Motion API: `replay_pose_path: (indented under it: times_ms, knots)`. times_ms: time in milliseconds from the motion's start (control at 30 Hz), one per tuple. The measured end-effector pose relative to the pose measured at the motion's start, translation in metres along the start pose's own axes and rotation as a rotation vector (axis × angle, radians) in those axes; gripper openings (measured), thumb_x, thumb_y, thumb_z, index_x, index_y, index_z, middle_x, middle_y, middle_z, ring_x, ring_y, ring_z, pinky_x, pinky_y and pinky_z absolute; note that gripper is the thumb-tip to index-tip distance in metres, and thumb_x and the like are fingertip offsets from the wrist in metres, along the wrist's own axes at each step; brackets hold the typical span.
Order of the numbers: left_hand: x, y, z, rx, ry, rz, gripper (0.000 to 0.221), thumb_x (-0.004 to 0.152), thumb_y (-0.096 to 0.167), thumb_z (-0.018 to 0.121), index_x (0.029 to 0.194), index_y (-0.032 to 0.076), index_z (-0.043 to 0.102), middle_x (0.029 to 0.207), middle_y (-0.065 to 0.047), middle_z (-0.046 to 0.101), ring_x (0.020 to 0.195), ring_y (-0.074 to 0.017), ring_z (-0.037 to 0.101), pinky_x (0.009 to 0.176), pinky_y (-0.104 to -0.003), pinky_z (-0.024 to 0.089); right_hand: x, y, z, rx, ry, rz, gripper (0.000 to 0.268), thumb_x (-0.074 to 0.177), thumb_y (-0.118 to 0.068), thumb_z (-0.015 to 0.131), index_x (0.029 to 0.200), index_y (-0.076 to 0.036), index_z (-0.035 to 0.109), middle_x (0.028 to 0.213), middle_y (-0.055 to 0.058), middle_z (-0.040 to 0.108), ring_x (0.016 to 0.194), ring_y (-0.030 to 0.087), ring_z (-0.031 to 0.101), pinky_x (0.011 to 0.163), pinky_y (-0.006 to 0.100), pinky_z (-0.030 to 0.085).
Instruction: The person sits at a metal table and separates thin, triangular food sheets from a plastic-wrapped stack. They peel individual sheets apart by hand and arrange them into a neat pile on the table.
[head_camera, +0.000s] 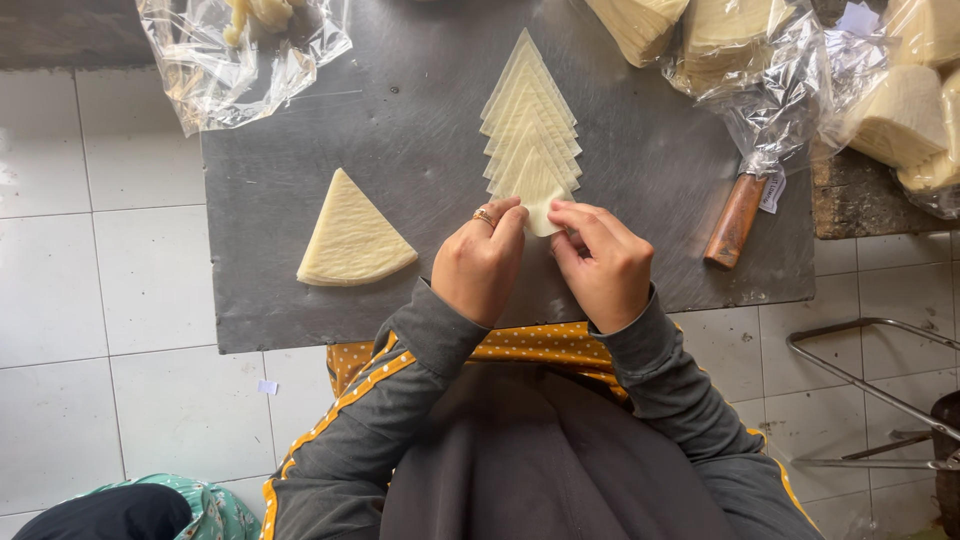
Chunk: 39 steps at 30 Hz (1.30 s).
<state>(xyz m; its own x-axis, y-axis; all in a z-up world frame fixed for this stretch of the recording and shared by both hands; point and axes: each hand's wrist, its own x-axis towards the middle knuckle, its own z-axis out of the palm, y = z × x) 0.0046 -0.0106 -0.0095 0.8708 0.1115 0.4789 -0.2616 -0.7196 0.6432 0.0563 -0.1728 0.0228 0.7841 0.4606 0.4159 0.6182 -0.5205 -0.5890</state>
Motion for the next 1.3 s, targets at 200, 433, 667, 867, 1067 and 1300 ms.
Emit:
replay_pose_path:
  times_ms: [200,433,667,867,1067,1300]
  knots:
    - [0.0,0.0,0.002,-0.051,-0.007,-0.039,0.017,0.092,-0.002,0.063,0.109,-0.001,0.064,0.121,-0.021,0.07,0.098,-0.0334,0.073,0.082,-0.036,0.06,0.003,0.003,0.002,0.115,0.043,0.053,0.02,0.092,0.01,0.074,0.11,0.002,0.072,0.111,0.012,0.075,0.095,0.019,0.077,0.079,0.028,0.066]
    - [0.01,0.006,0.002,-0.096,0.043,-0.068,0.012,0.093,-0.003,0.066,0.105,-0.001,0.063,0.126,-0.02,0.068,0.103,-0.034,0.073,0.085,-0.037,0.06,0.012,-0.002,0.004,0.267,0.047,0.138,0.019,0.091,0.012,0.073,0.108,0.004,0.071,0.117,0.013,0.072,0.105,0.019,0.075,0.088,0.03,0.067]
    - [0.019,0.01,-0.004,-0.072,0.126,-0.006,0.016,0.094,-0.004,0.066,0.109,0.0,0.063,0.127,-0.019,0.066,0.111,-0.035,0.071,0.093,-0.038,0.06,0.02,-0.003,-0.003,0.232,0.097,0.042,0.019,0.091,0.012,0.074,0.108,0.003,0.071,0.119,0.014,0.071,0.104,0.02,0.074,0.086,0.029,0.066]
    - [0.009,0.008,-0.003,0.04,-0.002,-0.027,0.014,0.092,-0.002,0.062,0.105,-0.001,0.064,0.127,-0.02,0.068,0.102,-0.0326,0.073,0.084,-0.036,0.06,0.017,-0.002,-0.003,0.086,0.008,0.032,0.021,0.085,0.01,0.076,0.103,0.0,0.072,0.113,0.011,0.074,0.089,0.018,0.076,0.077,0.028,0.063]
    - [0.006,0.003,-0.002,0.113,-0.012,-0.003,0.016,0.09,-0.001,0.062,0.106,-0.001,0.065,0.124,-0.019,0.069,0.105,-0.0324,0.072,0.084,-0.036,0.06,0.01,0.006,0.001,0.032,0.007,-0.014,0.021,0.085,0.009,0.076,0.103,-0.002,0.073,0.113,0.01,0.074,0.093,0.02,0.076,0.077,0.028,0.063]
    - [0.009,0.002,-0.012,0.17,-0.027,0.025,0.013,0.082,-0.001,0.066,0.095,0.002,0.067,0.113,-0.014,0.07,0.089,-0.0268,0.067,0.072,-0.035,0.057,0.007,0.011,0.0,-0.093,-0.009,-0.068,0.022,0.08,0.006,0.078,0.098,-0.005,0.074,0.107,0.005,0.074,0.09,0.022,0.069,0.078,0.032,0.059]
